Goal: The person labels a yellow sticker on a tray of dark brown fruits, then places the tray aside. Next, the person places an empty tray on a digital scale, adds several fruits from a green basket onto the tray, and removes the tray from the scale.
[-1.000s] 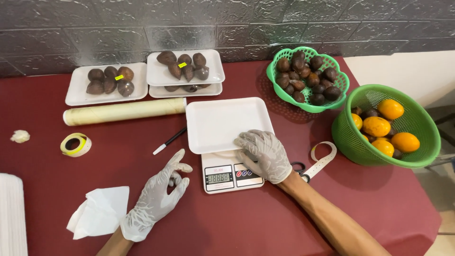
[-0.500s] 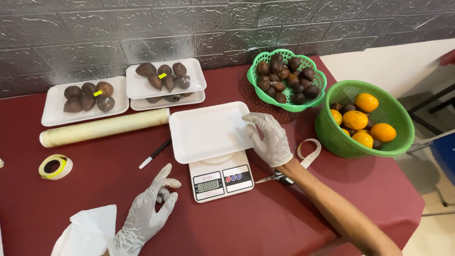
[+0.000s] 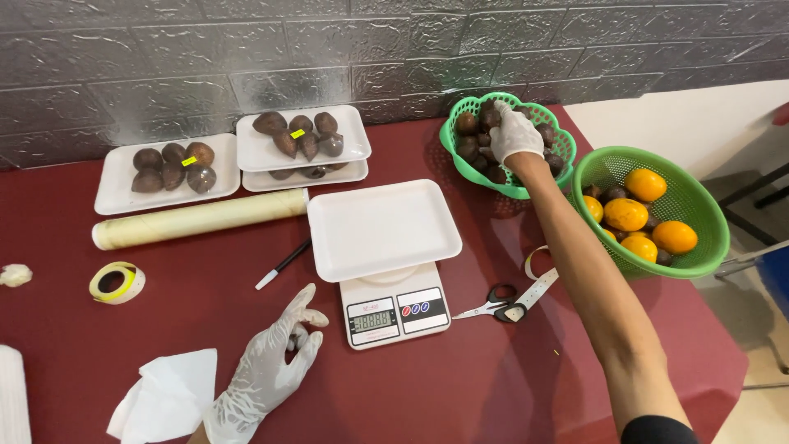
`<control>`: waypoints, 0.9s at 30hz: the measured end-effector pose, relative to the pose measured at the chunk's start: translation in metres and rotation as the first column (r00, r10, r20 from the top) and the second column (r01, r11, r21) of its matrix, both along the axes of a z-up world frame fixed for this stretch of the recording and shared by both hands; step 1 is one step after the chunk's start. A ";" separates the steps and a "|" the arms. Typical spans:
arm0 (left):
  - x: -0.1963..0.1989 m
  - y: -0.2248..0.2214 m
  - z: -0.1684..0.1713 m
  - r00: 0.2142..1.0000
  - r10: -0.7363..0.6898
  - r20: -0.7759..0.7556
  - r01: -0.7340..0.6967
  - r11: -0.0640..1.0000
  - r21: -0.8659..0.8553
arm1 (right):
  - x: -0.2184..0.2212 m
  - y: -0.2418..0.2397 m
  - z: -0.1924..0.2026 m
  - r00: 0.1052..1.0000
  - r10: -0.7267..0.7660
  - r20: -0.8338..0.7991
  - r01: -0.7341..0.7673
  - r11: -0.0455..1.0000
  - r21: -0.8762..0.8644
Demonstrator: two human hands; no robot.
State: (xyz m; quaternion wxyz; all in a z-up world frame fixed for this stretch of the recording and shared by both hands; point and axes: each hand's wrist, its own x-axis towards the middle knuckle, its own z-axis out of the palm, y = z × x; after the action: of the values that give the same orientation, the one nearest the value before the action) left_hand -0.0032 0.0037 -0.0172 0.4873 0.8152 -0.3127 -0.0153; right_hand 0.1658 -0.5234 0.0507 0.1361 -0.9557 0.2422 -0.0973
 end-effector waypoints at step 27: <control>0.000 -0.001 0.001 0.999 0.018 -0.028 -0.015 0.996 0.091 | 0.026 -0.004 -0.026 0.975 -0.002 0.224 -0.008 0.999 0.042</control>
State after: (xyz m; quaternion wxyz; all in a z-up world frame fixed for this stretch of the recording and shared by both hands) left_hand -0.0035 0.0026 -0.0163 0.4542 0.8388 -0.2979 -0.0373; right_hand 0.1920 -0.5278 0.0248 0.1831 -0.9359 0.2259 -0.1989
